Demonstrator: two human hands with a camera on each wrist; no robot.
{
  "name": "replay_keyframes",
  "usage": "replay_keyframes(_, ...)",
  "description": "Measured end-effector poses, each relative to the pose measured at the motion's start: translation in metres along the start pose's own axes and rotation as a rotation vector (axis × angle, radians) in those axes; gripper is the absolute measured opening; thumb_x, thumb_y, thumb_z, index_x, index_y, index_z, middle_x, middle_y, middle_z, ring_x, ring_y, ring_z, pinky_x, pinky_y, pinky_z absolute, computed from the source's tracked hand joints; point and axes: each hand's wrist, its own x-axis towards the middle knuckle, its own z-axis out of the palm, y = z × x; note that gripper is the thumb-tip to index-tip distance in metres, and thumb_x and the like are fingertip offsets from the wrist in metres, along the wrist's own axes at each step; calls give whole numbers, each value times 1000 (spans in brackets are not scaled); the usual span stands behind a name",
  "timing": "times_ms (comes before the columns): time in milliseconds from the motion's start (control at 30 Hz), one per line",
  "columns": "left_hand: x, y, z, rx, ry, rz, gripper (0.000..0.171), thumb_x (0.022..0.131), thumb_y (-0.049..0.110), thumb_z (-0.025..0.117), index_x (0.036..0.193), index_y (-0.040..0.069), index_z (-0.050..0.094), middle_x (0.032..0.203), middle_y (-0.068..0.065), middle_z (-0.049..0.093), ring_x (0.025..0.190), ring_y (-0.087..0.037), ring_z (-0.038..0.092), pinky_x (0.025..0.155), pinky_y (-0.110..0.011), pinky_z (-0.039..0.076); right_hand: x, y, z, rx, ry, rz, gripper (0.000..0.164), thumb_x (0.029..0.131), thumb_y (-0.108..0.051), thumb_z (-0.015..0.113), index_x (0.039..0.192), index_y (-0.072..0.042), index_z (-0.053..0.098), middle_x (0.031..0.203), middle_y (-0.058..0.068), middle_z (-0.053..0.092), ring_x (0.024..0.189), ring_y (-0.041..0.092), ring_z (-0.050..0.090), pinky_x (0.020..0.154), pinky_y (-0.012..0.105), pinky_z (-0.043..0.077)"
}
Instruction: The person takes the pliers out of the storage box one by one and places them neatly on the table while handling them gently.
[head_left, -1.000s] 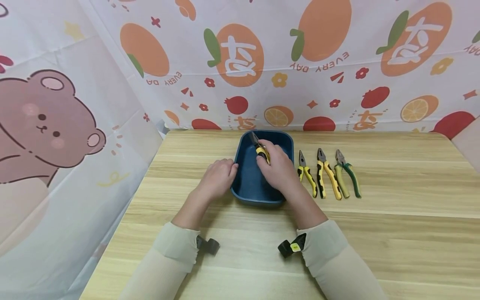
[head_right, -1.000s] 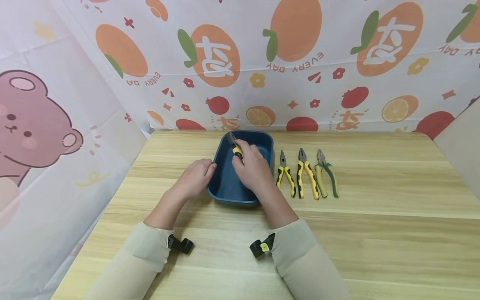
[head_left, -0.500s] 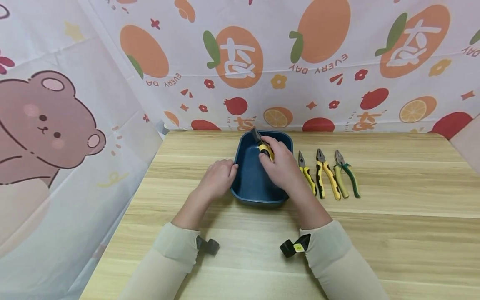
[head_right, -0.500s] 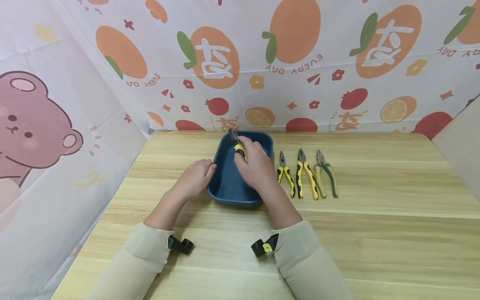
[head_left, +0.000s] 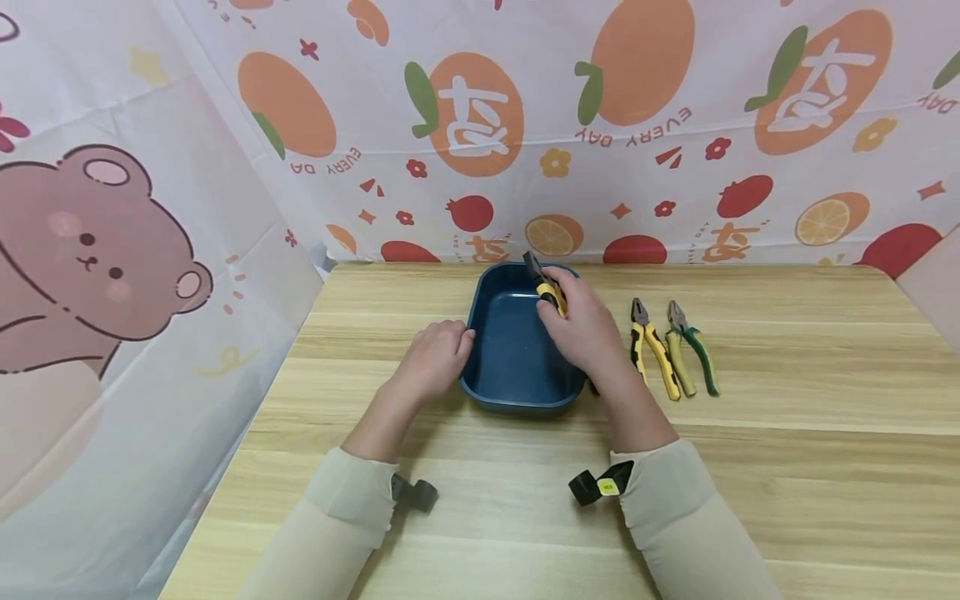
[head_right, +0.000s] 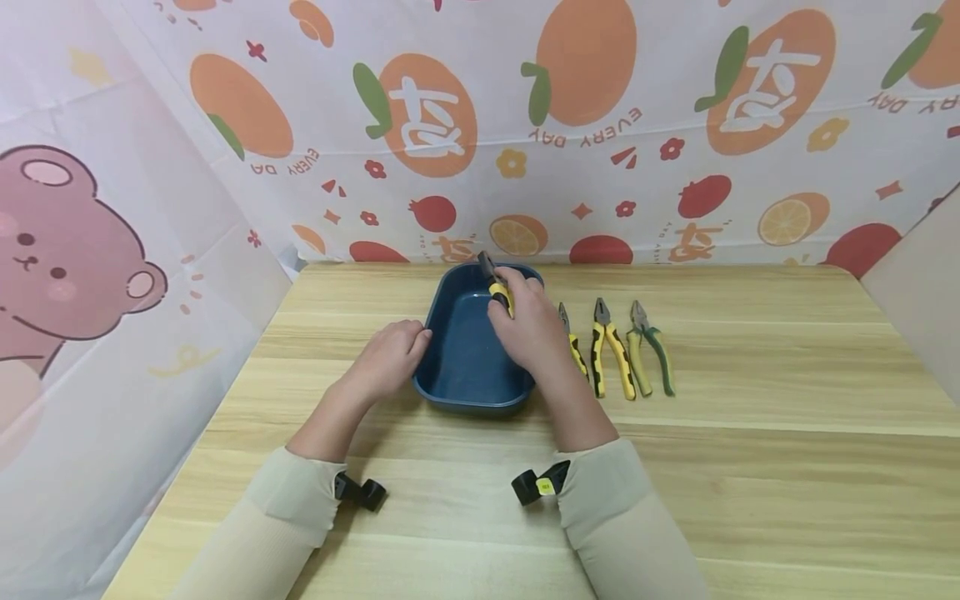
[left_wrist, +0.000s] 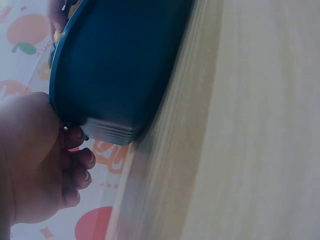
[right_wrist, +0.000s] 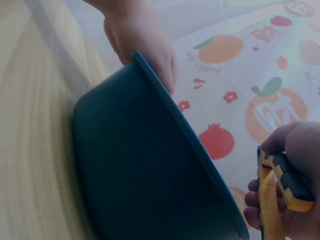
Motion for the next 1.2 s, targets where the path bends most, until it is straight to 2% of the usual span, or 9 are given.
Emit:
replay_keyframes(167, -1, 0, 3, -2, 14, 2, 37, 106, 30, 36, 84, 9, 58, 81, -8, 57, 90, -29, 54, 83, -42, 42, 0, 9, -9, -1, -7, 8, 50, 98, -29, 55, 146, -24, 44, 146, 7, 48, 123, 27, 50, 101, 53, 45)
replay_keyframes(400, -2, 0, 3, -3, 17, 5, 37, 106, 31, 36, 85, 9, 58, 82, -8, 57, 91, -30, 54, 83, -43, 43, 3, 24, -24, -40, -12, 39, 51, 96, -29, 59, 145, -25, 45, 140, 10, 52, 113, 29, 53, 91, 51, 48)
replay_keyframes(800, -2, 1, 1, -11, 10, -7, 38, 106, 32, 35, 86, 10, 59, 83, -7, 57, 91, -29, 53, 84, -42, 42, 5, 48, -49, -76, -36, 128, 53, 96, -31, 59, 146, -26, 44, 143, 16, 50, 125, 36, 50, 94, 57, 45)
replay_keyframes(1033, 0, 2, -2, -19, 7, -7, 35, 106, 29, 38, 86, 10, 59, 82, -8, 57, 91, -29, 53, 84, -42, 42, 5, 64, -69, -45, -50, 206, 55, 96, -31, 59, 147, -24, 42, 132, 23, 54, 99, 35, 58, 76, 43, 52)
replay_keyframes(1200, 0, 2, -4, -15, 5, -7, 36, 106, 30, 37, 86, 10, 59, 83, -8, 57, 91, -29, 53, 85, -42, 43, 6, 76, -81, -53, -27, 257, 57, 95, -32, 60, 148, -25, 41, 127, 21, 55, 95, 33, 58, 73, 40, 49)
